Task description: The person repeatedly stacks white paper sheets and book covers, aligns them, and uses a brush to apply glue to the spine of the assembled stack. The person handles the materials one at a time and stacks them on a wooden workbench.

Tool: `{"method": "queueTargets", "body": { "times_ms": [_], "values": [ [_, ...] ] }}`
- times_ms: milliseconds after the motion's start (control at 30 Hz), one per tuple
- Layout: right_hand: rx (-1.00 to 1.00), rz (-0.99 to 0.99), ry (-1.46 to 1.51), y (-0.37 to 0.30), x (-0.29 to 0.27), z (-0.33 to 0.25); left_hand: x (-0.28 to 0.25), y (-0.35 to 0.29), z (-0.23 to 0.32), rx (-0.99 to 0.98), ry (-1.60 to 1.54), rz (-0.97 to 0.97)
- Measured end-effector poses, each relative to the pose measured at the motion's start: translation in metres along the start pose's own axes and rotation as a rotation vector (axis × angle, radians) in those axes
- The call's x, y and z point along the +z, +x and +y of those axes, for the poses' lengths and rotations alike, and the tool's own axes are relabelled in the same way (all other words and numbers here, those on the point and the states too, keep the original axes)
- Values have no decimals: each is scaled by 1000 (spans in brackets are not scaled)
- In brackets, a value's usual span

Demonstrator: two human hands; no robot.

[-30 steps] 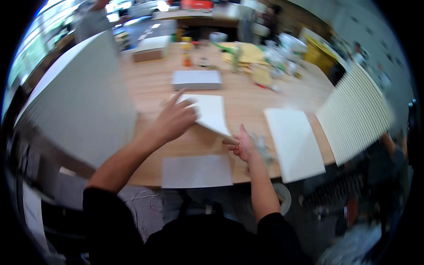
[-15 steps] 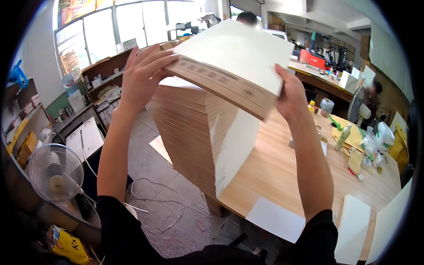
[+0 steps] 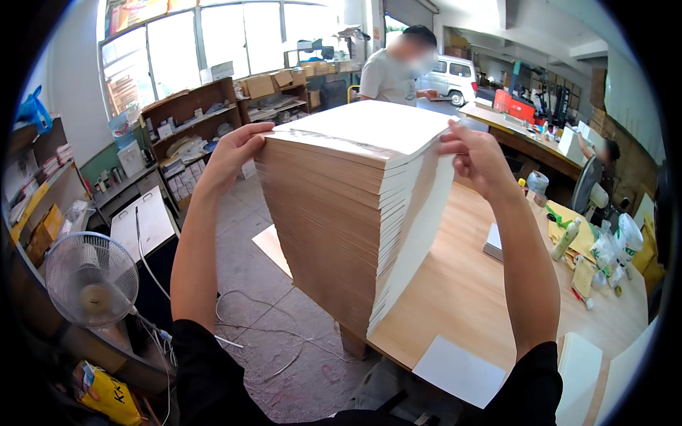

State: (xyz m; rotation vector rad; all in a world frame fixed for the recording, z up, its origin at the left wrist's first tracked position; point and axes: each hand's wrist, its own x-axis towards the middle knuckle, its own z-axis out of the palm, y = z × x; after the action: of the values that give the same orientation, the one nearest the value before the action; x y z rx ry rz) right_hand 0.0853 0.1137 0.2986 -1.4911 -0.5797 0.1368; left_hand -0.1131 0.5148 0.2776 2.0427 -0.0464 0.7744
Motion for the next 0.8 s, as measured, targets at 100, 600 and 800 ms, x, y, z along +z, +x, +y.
{"method": "queueTargets", "body": {
  "times_ms": [100,600,800],
  "values": [
    [-79,253,35,34,-51,30,0,2,-15,6,-238,13],
    [-105,435,115,173,-25,90,53,29,-10,-195,-479,637],
    [-232,531,17,163,-1,109,41,15,-30,-167,-558,661]
  ]
}}
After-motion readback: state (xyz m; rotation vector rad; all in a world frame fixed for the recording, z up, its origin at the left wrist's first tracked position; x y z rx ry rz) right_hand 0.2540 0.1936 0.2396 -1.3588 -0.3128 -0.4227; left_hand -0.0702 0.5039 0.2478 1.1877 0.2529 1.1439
